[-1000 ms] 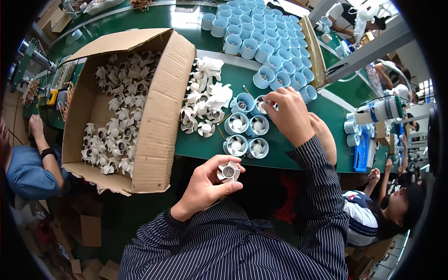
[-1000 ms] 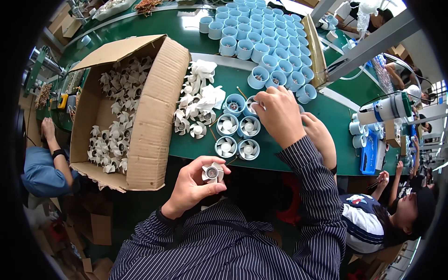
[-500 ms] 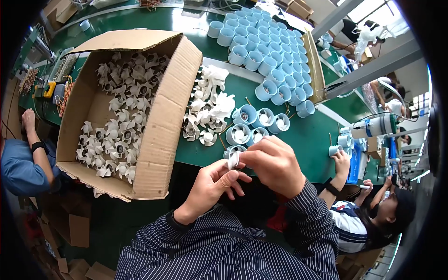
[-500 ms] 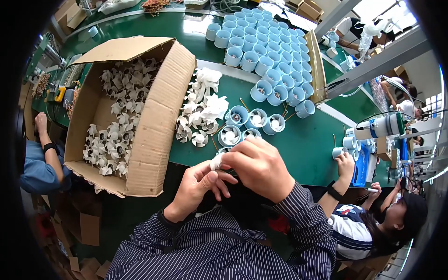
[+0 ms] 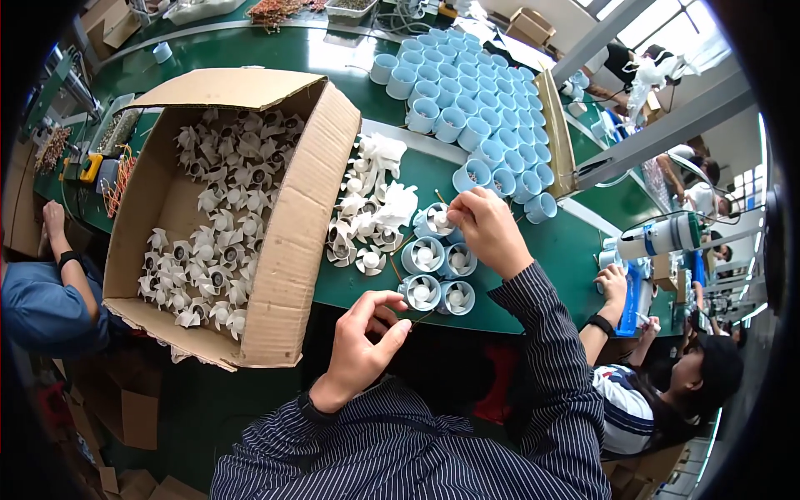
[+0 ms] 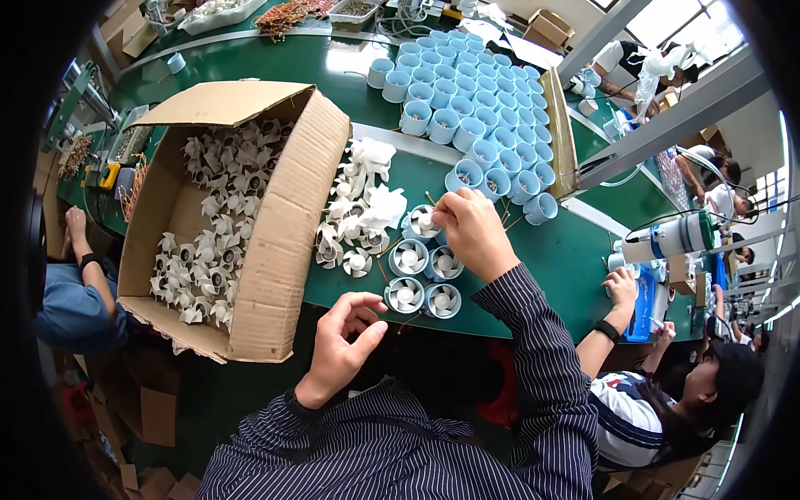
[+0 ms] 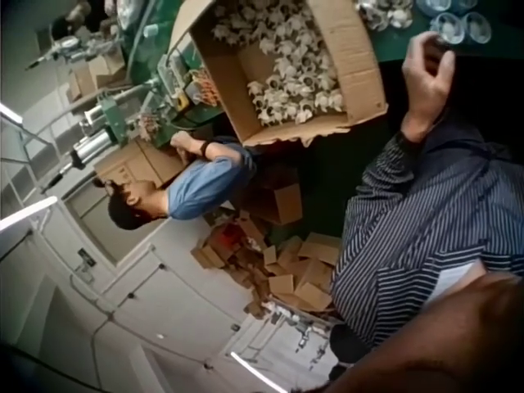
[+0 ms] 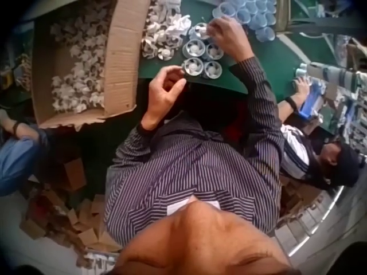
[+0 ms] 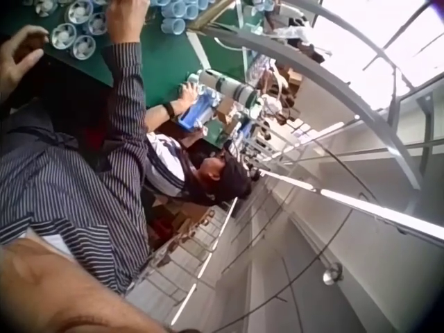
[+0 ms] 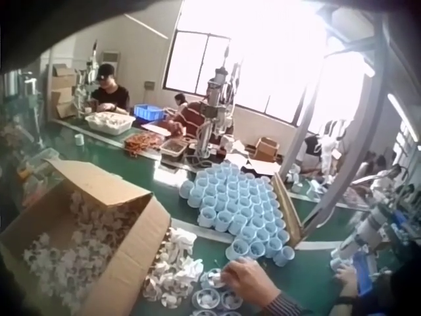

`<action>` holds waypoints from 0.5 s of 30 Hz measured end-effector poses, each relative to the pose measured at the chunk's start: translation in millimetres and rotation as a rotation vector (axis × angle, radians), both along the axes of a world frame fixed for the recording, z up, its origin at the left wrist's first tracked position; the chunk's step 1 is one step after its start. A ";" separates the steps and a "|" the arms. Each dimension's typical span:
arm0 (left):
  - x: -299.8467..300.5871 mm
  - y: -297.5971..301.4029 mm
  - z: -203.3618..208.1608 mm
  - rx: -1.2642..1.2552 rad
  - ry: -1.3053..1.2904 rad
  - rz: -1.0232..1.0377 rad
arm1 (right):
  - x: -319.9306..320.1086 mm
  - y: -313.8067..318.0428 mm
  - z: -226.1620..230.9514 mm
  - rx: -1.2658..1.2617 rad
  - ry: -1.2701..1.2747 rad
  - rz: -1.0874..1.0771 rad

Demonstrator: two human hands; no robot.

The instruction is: The person picks up a fan blade from a box, inserts it into a blue housing, and repeats this for several units. Then, the person uses a handheld dispenser to apply a substance to the center of each assembly.

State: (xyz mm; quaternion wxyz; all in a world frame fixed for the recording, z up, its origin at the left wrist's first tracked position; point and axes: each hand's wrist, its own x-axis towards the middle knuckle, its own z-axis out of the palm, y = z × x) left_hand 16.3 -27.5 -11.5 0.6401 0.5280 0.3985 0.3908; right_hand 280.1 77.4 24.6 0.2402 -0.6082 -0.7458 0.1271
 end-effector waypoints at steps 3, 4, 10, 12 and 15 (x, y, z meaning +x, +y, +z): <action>4.4 3.6 -2.7 0.177 0.100 0.053 | -5.0 -0.4 6.9 0.014 -0.012 0.007; 6.6 5.5 -3.9 0.289 0.142 0.074 | -6.8 -0.8 9.9 0.044 -0.028 0.029; 33.5 18.9 -8.9 0.497 0.232 0.110 | -12.0 7.9 7.1 0.082 -0.242 0.068; 45.4 24.4 -12.4 0.531 0.235 0.148 | -14.1 7.5 5.7 0.059 -0.273 0.086; 64.1 35.5 -14.6 0.541 0.229 0.153 | -6.5 1.9 6.0 0.053 -0.254 0.093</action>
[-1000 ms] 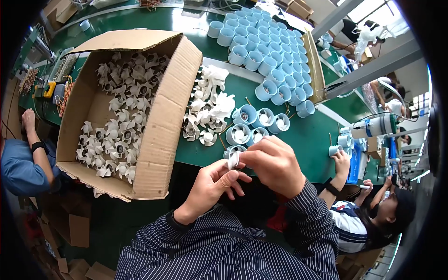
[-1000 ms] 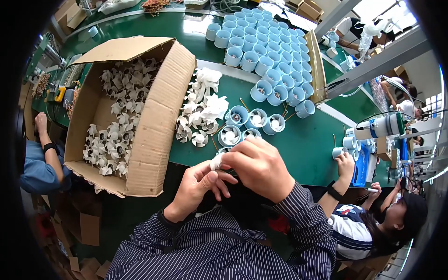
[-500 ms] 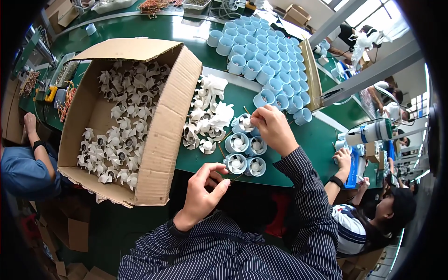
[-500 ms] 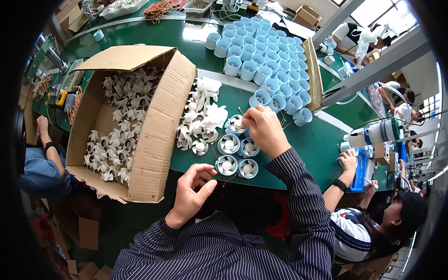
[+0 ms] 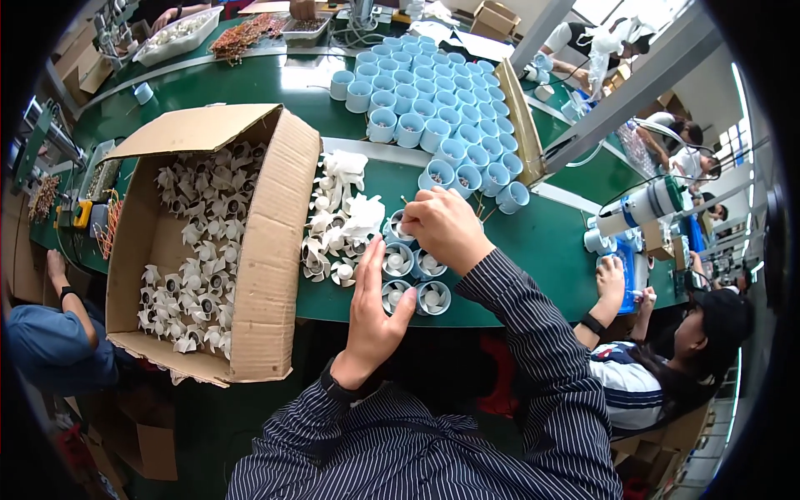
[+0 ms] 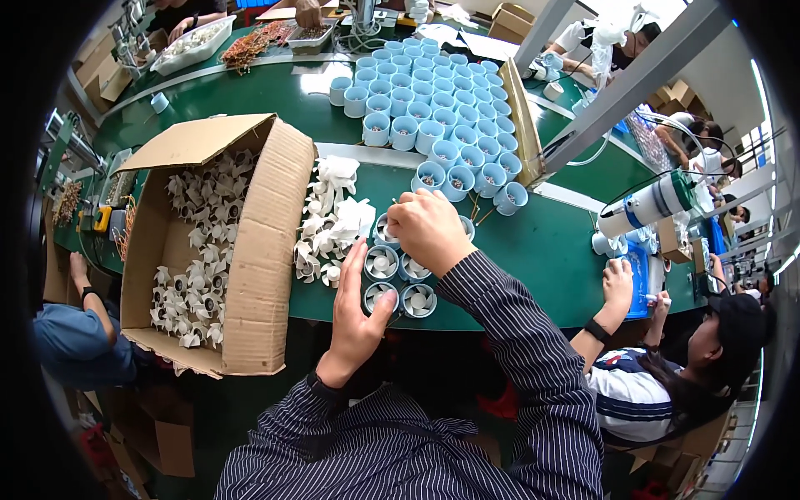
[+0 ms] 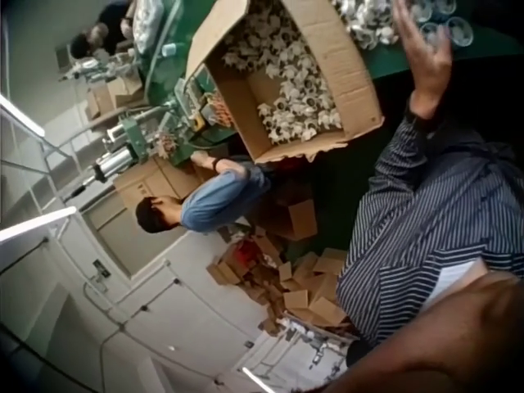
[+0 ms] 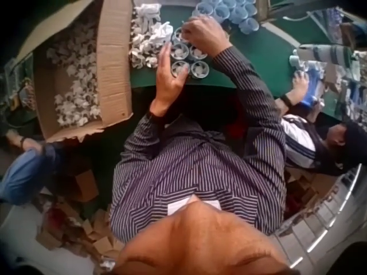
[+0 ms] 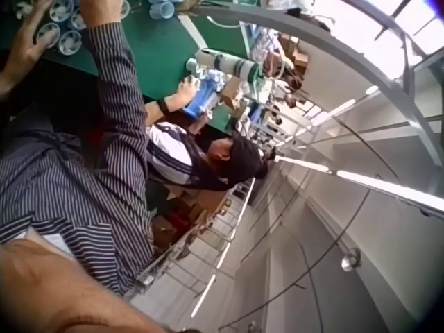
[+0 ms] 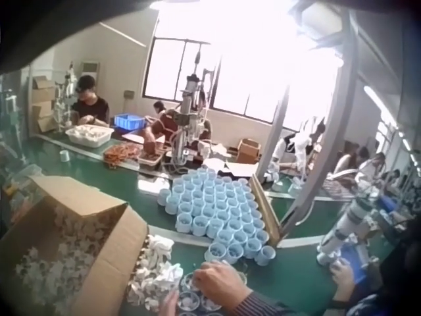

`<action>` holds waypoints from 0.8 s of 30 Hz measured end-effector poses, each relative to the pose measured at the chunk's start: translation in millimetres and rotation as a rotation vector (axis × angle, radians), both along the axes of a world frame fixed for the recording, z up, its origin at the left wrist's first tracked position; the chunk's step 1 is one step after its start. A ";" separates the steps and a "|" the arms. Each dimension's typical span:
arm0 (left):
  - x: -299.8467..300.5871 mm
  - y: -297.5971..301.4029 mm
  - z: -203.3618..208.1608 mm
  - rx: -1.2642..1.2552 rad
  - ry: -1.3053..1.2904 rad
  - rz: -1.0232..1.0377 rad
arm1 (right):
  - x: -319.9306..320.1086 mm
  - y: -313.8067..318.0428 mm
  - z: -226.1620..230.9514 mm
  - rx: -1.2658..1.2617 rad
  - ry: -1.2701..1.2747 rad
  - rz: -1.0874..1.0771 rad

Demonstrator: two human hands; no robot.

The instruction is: The person picks up a fan blade from a box, inserts it into a blue housing, and repeats this for several units. Then, the person uses a handheld dispenser to apply a substance to the center of each assembly.

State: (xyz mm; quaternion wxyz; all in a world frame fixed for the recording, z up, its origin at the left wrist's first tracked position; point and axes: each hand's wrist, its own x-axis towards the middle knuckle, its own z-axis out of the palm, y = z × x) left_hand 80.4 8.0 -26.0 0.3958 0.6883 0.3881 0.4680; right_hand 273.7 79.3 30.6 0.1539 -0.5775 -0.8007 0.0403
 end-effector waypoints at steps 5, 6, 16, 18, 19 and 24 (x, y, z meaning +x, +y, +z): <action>10.7 17.6 -2.9 -0.052 0.008 -0.015 | 17.1 -12.4 13.7 0.016 0.227 -0.109; 10.3 18.6 -3.5 -0.065 0.011 -0.016 | 21.2 -13.8 16.6 0.022 0.301 -0.171; 18.9 24.8 -8.5 -0.127 -0.013 -0.051 | 34.4 -27.5 3.1 0.012 -0.011 -0.151; 28.0 30.9 -11.7 -0.179 -0.088 -0.063 | 41.5 -34.3 0.8 0.085 -0.004 -0.163; 33.2 34.2 -17.5 -0.178 -0.083 -0.076 | 47.5 -42.3 1.4 0.087 0.000 -0.176; 23.2 46.3 -10.5 -0.163 -0.061 -0.069 | 21.1 -124.2 38.9 -0.022 0.403 -0.298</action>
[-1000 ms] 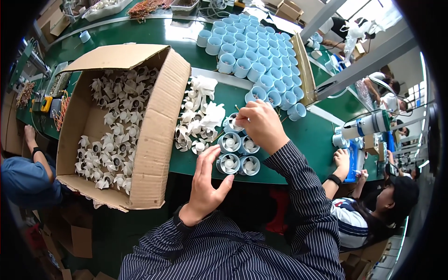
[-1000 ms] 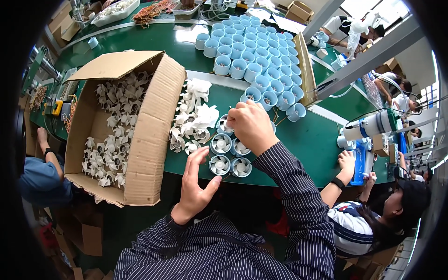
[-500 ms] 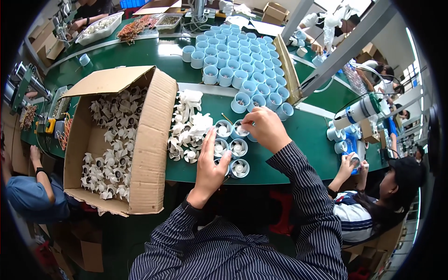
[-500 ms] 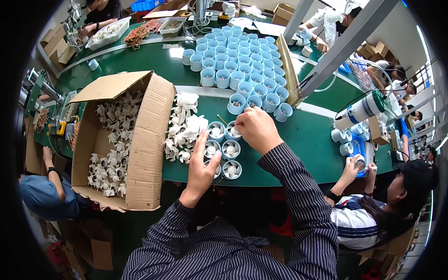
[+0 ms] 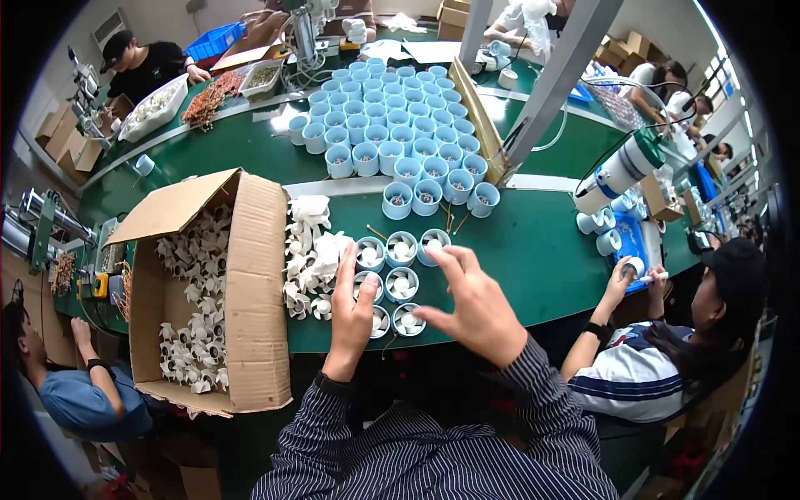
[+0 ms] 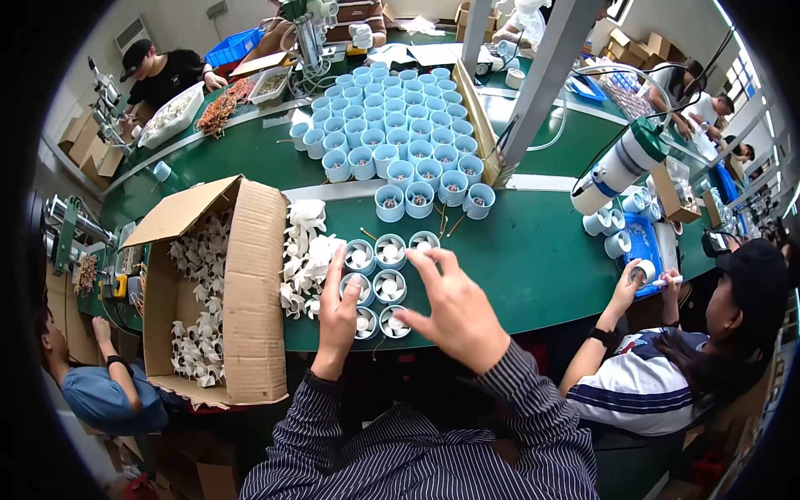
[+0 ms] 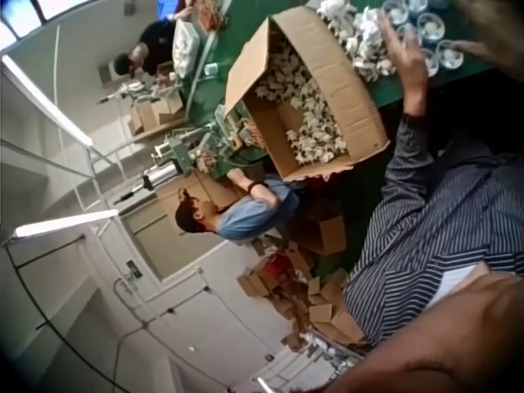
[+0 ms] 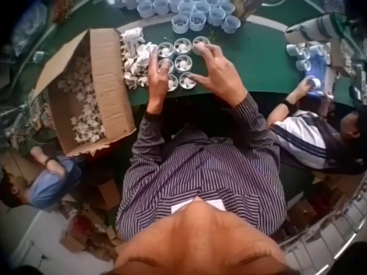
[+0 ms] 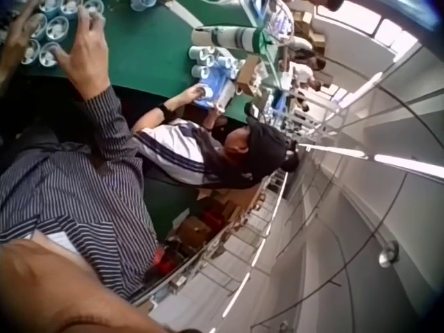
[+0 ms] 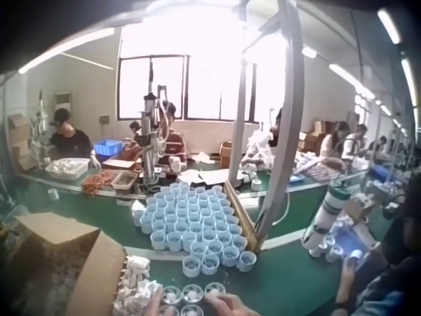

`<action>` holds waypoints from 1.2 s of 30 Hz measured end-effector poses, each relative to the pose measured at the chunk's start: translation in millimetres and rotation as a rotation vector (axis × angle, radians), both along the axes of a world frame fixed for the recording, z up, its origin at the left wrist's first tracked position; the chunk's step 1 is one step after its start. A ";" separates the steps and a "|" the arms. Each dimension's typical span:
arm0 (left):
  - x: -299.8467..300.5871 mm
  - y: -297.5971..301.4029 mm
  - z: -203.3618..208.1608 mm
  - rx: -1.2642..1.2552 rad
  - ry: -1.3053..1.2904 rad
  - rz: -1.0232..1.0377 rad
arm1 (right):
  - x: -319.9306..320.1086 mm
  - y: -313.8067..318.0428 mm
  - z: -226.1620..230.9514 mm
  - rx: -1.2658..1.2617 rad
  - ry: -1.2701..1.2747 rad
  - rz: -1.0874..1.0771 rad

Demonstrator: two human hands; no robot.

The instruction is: The person picks up a fan blade from a box, inserts it into a blue housing, and repeats this for several units. Then, the person uses a handheld dispenser to apply a substance to the center of each assembly.

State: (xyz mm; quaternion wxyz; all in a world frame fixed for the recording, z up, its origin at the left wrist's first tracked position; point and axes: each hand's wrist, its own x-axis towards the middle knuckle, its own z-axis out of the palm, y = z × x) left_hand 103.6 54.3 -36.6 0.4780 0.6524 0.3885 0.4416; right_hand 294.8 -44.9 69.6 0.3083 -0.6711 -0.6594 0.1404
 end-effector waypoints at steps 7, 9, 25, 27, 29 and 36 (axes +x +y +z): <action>35.1 -12.2 3.8 -0.018 0.054 -0.145 | -12.4 -39.1 -30.8 -0.290 -0.081 -0.016; 55.8 -30.4 6.7 0.023 0.086 -0.161 | 5.3 -44.4 -36.8 -0.284 -0.084 -0.045; 239.4 -105.2 -3.0 -0.062 -0.066 -0.208 | 103.4 -106.6 -64.6 -0.080 -0.245 -0.548; 239.0 -107.4 2.2 -0.079 -0.066 -0.272 | 119.2 -103.3 -67.6 -0.050 -0.204 -0.634; 230.4 -109.7 19.1 -0.164 -0.066 -0.362 | 139.4 -111.5 -60.5 -0.051 -0.191 -0.692; 117.0 -58.2 109.4 -0.348 -0.069 -0.324 | 170.3 -109.1 -71.7 -0.037 -0.114 -0.756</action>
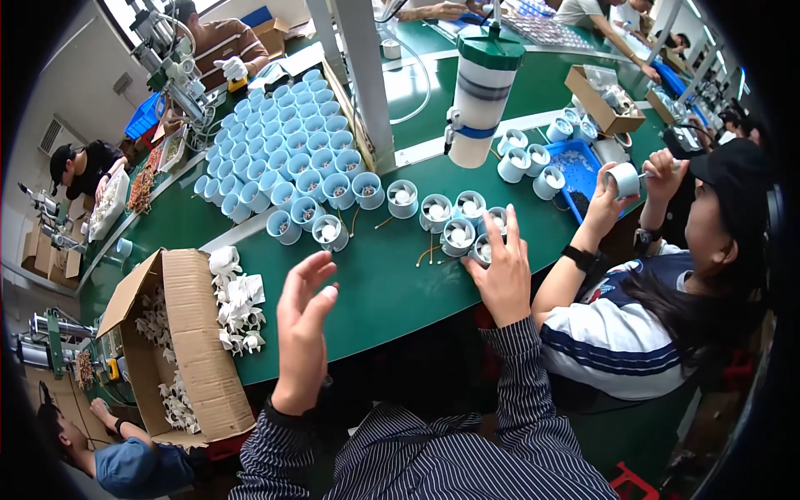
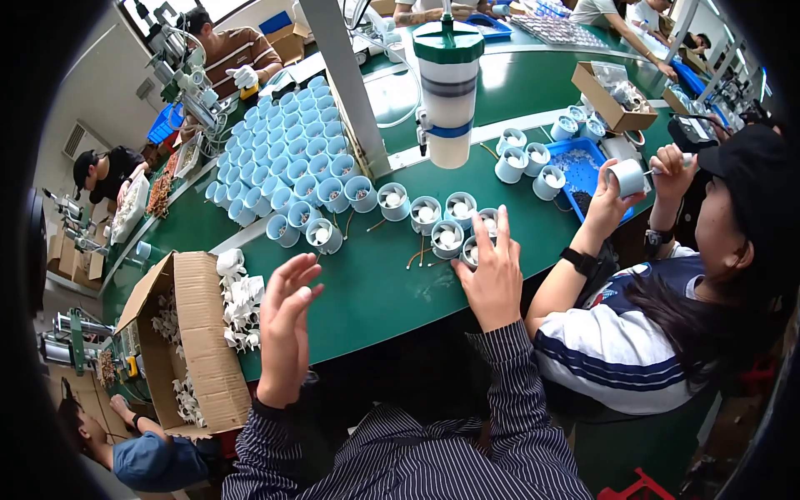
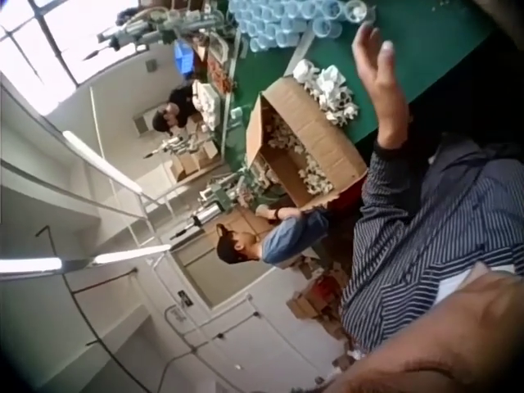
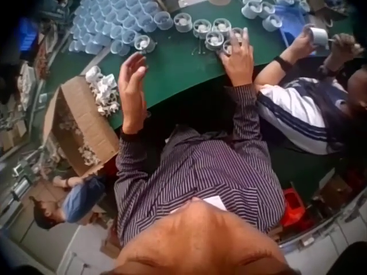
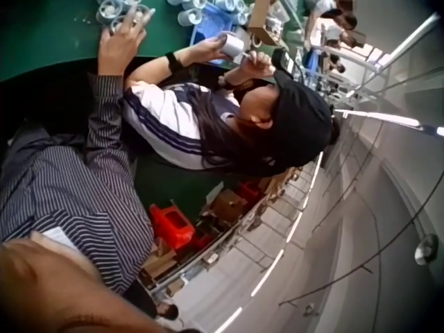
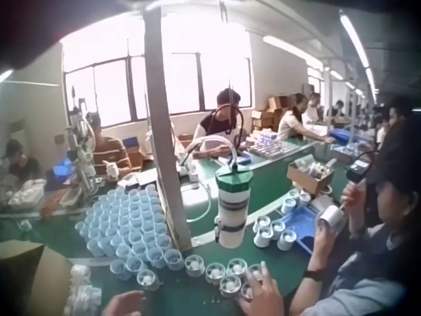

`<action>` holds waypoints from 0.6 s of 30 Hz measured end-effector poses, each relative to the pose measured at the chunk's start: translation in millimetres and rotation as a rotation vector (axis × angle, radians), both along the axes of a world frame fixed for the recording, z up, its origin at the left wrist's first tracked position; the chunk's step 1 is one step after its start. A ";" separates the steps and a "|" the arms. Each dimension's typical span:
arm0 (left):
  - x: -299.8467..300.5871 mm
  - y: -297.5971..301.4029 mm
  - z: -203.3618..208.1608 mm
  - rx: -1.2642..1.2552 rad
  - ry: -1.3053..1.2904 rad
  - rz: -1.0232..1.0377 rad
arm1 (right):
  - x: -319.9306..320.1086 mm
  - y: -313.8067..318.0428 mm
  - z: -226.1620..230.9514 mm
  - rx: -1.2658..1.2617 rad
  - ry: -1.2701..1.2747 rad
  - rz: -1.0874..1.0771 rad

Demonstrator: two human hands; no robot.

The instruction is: The person picks up a fan blade from a box, inserts it into a blue housing, and repeats this for several units. Then, the person uses a handheld dispenser to apply a substance to the center of each assembly.

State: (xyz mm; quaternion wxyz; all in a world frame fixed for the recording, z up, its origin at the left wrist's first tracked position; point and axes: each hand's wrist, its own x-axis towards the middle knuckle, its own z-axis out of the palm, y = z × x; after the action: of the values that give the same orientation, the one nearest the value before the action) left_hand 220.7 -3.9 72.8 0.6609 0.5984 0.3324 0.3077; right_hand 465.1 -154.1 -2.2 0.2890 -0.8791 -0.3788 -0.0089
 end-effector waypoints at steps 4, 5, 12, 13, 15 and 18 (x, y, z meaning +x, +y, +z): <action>6.7 47.9 -27.8 0.466 0.418 0.031 | 1.3 0.5 -4.9 0.043 -0.059 -0.036; 6.3 63.7 -49.9 0.481 0.425 0.054 | -5.3 1.0 -5.8 0.067 -0.072 -0.036; 46.1 52.5 -92.3 0.075 0.098 -0.064 | -31.1 -23.7 3.6 0.075 -0.021 -0.077; 56.0 44.3 -93.2 0.058 0.079 -0.112 | -32.4 -26.1 3.6 0.046 -0.025 -0.085; 75.2 32.6 -93.7 0.024 0.035 -0.209 | -30.1 -30.7 4.1 -0.013 -0.036 -0.102; 91.7 31.0 -90.2 0.024 0.077 -0.219 | -33.4 -37.1 4.5 0.019 -0.038 -0.102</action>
State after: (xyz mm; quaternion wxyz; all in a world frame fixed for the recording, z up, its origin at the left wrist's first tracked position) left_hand 312.4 27.2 -17.3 0.6700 0.6505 0.2865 0.2142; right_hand 431.7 -191.2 2.3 0.2892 -0.8943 -0.3387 -0.0438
